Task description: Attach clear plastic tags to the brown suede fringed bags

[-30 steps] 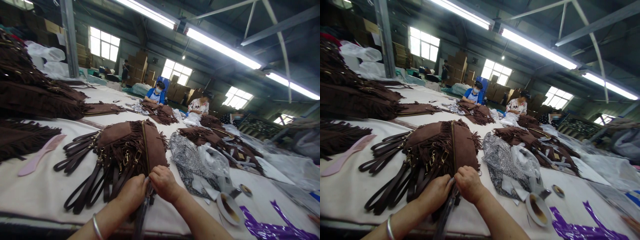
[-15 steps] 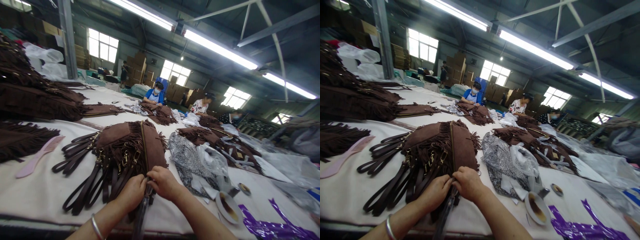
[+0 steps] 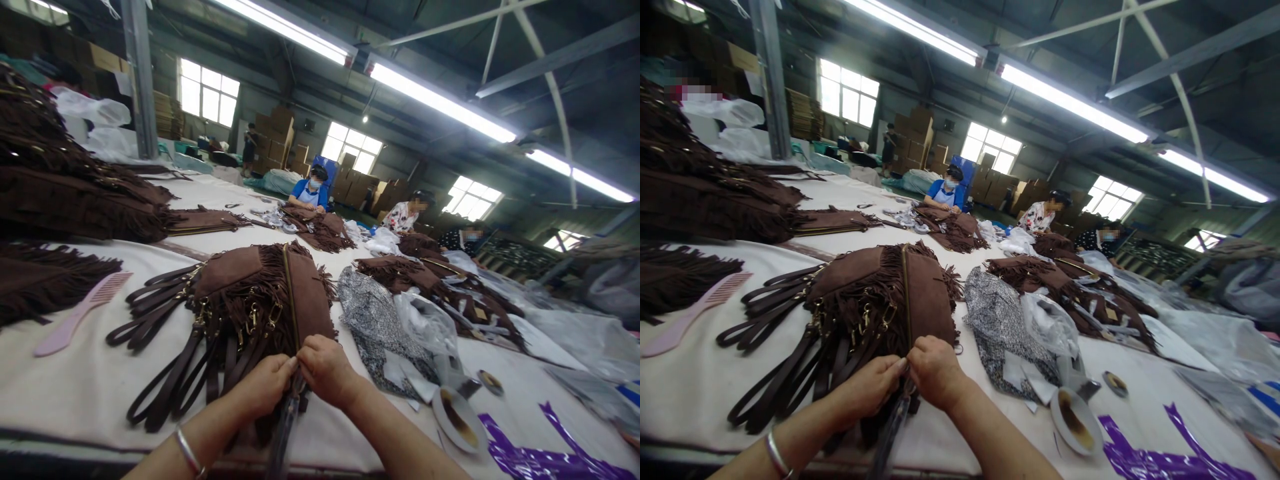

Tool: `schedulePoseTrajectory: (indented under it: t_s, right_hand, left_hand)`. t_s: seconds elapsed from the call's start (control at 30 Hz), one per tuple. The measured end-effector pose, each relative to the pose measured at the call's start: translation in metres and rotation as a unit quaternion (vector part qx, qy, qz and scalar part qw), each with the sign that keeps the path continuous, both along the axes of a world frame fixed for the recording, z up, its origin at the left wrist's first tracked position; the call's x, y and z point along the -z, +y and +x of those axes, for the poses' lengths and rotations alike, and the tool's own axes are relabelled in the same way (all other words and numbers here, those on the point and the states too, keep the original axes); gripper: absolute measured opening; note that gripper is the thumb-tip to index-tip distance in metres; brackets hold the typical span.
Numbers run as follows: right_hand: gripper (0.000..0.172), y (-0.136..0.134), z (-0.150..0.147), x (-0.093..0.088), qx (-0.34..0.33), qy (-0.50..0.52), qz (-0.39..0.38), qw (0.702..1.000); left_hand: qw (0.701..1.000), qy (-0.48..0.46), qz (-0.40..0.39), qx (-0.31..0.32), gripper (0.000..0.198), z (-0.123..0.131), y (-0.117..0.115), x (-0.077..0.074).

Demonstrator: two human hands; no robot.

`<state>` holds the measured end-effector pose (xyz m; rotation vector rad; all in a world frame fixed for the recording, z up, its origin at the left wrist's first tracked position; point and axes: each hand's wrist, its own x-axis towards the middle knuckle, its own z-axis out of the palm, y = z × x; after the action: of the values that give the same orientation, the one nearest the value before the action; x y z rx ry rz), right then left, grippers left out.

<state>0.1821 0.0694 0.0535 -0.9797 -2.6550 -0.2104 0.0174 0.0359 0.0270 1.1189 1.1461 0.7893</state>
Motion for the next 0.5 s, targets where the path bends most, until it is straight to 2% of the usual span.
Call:
schedulePoseTrajectory:
  t_s: [0.13, 0.27, 0.43, 0.5]
  right_hand:
    - [0.019, 0.003, 0.002, 0.001, -0.055, -0.007, 0.067, 0.996]
    - [0.022, 0.001, 0.004, 0.008, -0.069, 0.001, 0.103, 0.992]
    - [0.016, -0.009, 0.008, 0.013, -0.058, -0.002, 0.111, 0.992]
    - [0.023, -0.017, 0.01, 0.013, -0.054, -0.003, 0.106, 0.993]
  left_hand:
    - [0.989, -0.098, -0.104, 0.041, 0.055, -0.002, -0.002, -0.006]
    - [0.969, -0.174, -0.175, 0.029, 0.052, 0.001, 0.0, -0.008]
    - [0.957, -0.212, -0.198, 0.019, 0.047, 0.006, 0.001, -0.004]
    - [0.96, -0.203, -0.194, -0.002, 0.045, 0.006, 0.0, -0.001]
